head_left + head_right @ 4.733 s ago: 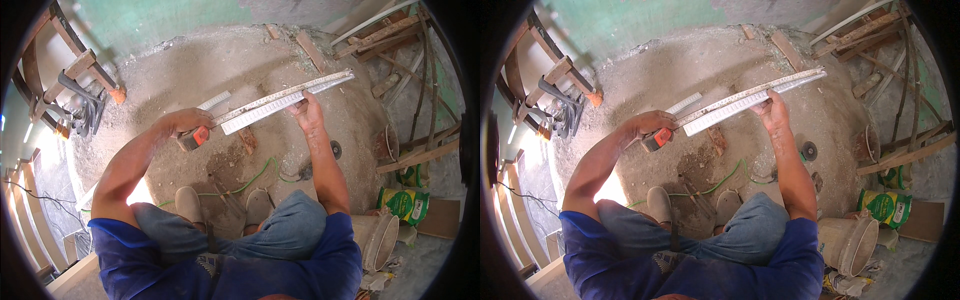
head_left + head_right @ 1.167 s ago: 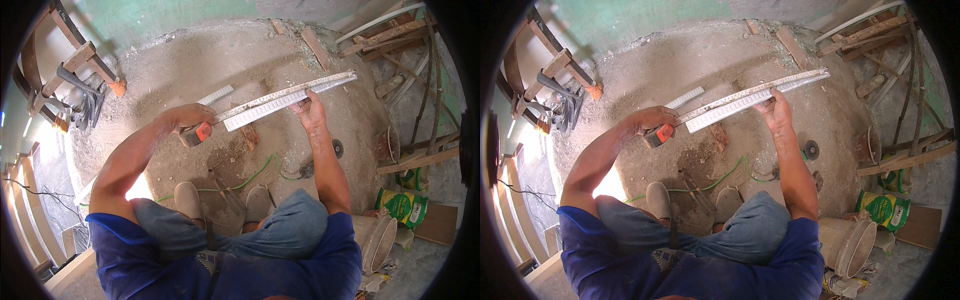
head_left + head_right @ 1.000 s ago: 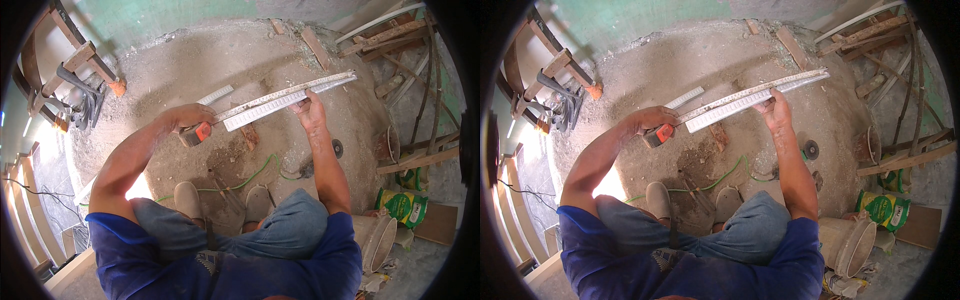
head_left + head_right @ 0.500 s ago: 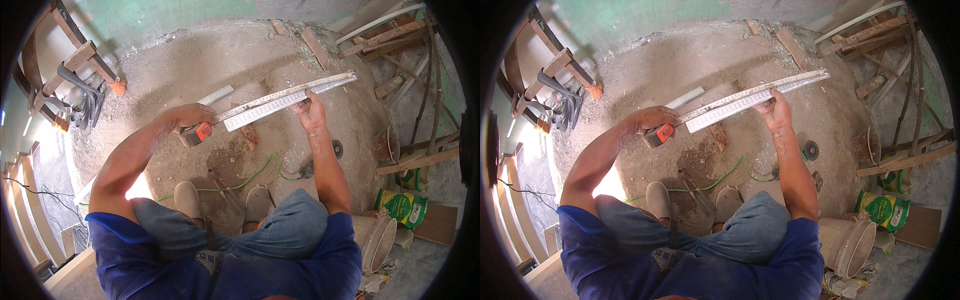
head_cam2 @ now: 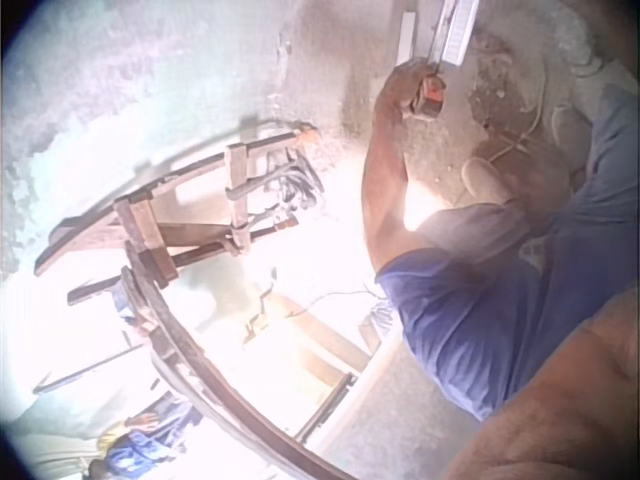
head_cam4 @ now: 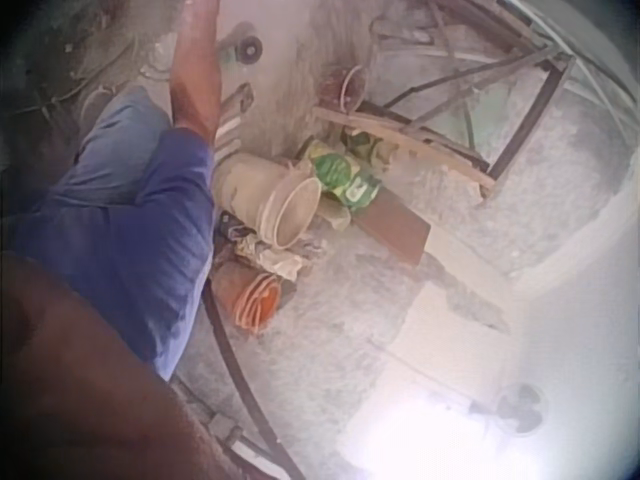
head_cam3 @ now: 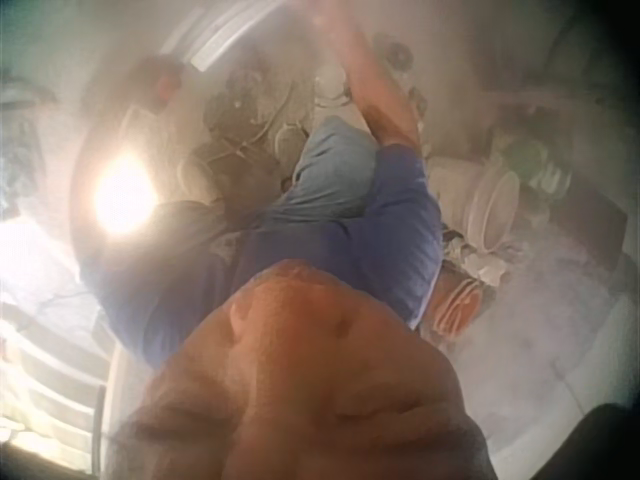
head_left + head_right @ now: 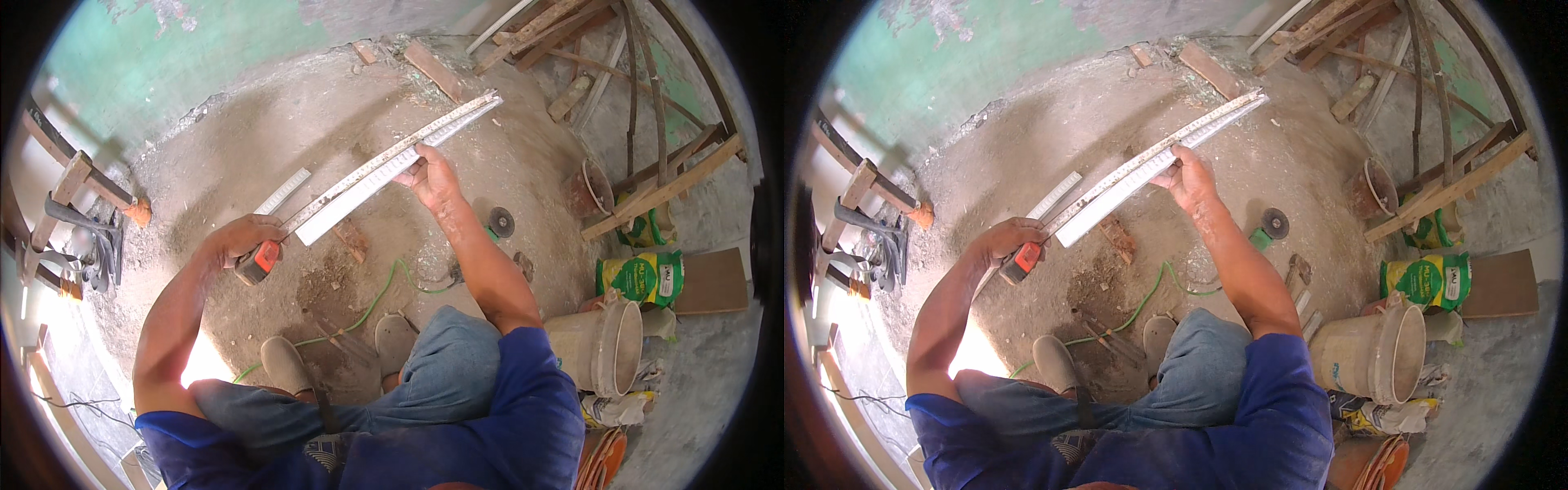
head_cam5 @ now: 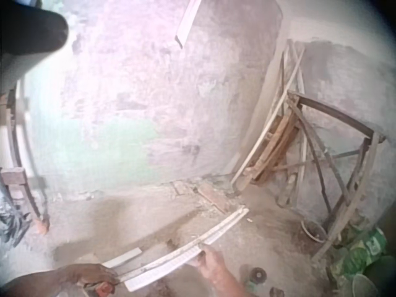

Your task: The person uses an angle grinder to cut a long metal profile, then measures and marks it with a tape measure and marker. The person handles the metal profile and tools on a concrete floor in a construction area.

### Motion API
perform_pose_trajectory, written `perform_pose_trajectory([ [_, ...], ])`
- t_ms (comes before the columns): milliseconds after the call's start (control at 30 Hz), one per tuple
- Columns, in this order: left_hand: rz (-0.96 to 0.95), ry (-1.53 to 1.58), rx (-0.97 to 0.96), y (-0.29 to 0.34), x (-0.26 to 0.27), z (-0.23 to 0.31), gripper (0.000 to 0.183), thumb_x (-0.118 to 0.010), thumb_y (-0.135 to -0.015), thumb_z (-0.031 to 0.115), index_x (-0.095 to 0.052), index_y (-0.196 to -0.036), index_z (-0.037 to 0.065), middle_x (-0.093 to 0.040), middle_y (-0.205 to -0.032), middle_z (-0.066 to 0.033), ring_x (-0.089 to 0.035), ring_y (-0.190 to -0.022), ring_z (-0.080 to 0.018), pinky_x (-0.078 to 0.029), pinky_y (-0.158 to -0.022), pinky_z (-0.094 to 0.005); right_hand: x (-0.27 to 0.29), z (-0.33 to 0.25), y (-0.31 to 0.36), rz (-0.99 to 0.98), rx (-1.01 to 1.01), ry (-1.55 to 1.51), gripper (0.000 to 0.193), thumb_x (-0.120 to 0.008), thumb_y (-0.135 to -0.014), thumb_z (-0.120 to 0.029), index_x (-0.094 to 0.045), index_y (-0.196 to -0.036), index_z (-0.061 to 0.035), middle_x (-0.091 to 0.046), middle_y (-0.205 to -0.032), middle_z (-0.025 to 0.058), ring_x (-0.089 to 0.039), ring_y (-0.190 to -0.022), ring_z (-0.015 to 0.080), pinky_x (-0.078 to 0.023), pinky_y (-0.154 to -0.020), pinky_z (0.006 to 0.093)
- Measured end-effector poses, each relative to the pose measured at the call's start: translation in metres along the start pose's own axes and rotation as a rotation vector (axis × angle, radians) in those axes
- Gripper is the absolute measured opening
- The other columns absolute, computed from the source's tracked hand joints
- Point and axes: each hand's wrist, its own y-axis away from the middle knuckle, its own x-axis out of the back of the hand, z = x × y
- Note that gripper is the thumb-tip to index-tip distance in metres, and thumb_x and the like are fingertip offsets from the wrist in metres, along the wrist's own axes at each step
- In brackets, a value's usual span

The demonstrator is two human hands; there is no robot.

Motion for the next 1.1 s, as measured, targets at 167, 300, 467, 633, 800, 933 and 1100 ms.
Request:
perform_pose_trajectory([
  [167,-0.003,-0.004,-0.001,0.0003,0.002,-0.0018,0.018,-0.063,-0.095,0.021,-0.067,-0.095,0.003,-0.067,-0.081,-0.0058,-0.066,-0.071,-0.0135,-0.055,-0.062,-0.0275,-0.0061,-0.0003,0.005,0.017,-0.015,0.0,0.028,-0.049,-0.099,-0.011,-0.046,-0.119,0.0077,-0.058,-0.115,0.0239,-0.064,-0.11,0.0383,-0.053,-0.098,0.0628],
  [300,-0.002,0.009,0.004,0.0032,0.0016,-0.0006,0.019,-0.063,-0.095,0.021,-0.067,-0.095,0.003,-0.068,-0.081,-0.0062,-0.066,-0.071,-0.0136,-0.055,-0.062,-0.0272,-0.0064,-0.0004,0.0042,0.011,-0.019,0.001,0.028,-0.05,-0.099,-0.011,-0.045,-0.119,0.0082,-0.058,-0.116,0.0242,-0.064,-0.11,0.0386,-0.052,-0.099,0.0629],
  [467,-0.005,0.007,0.004,0.0036,0.0008,0.0003,0.019,-0.064,-0.095,0.021,-0.067,-0.095,0.003,-0.068,-0.081,-0.0063,-0.066,-0.071,-0.0139,-0.055,-0.062,-0.027,-0.004,0.0017,0.0015,0.02,-0.006,-0.022,0.032,-0.051,-0.097,-0.011,-0.044,-0.12,0.0096,-0.059,-0.115,0.0257,-0.065,-0.107,0.0421,-0.052,-0.094,0.0677],
  [633,0.002,-0.008,-0.012,0.0035,0.0004,0.0003,0.02,-0.063,-0.095,0.022,-0.067,-0.095,0.002,-0.068,-0.081,-0.0065,-0.066,-0.071,-0.0139,-0.055,-0.062,-0.0273,-0.0037,0.0013,0.0013,0.011,-0.008,-0.025,0.032,-0.051,-0.097,-0.01,-0.043,-0.12,0.0098,-0.058,-0.115,0.0262,-0.065,-0.107,0.0427,-0.051,-0.094,0.0686],
  [800,0.002,0.011,0.003,0.0031,-0.0014,0.001,0.02,-0.063,-0.096,0.021,-0.067,-0.095,0.002,-0.067,-0.081,-0.0065,-0.066,-0.071,-0.0138,-0.055,-0.063,-0.027,-0.0067,-0.0016,0.0054,0.012,-0.012,-0.009,0.031,-0.05,-0.098,-0.01,-0.044,-0.121,0.0092,-0.058,-0.117,0.0253,-0.064,-0.11,0.0409,-0.053,-0.095,0.0649],
  [933,0.005,0.006,0.013,0.0043,-0.0026,0.0028,0.02,-0.063,-0.096,0.021,-0.067,-0.096,0.002,-0.067,-0.081,-0.0065,-0.066,-0.071,-0.0137,-0.055,-0.064,-0.0268,-0.0095,-0.0038,0.0075,0.024,-0.016,-0.005,0.03,-0.05,-0.098,-0.01,-0.044,-0.121,0.0085,-0.057,-0.118,0.0251,-0.063,-0.111,0.0396,-0.054,-0.096,0.0634],
  [1100,0.021,-0.021,-0.027,0.0038,-0.0014,0.0012,0.022,-0.064,-0.095,0.023,-0.068,-0.1,0.002,-0.067,-0.088,-0.0058,-0.065,-0.075,-0.0126,-0.055,-0.065,-0.0272,-0.0042,0.0007,0.0012,-0.004,0.002,-0.057,0.032,-0.052,-0.098,-0.011,-0.043,-0.121,0.0081,-0.057,-0.117,0.0251,-0.063,-0.11,0.0404,-0.051,-0.096,0.0671],
])
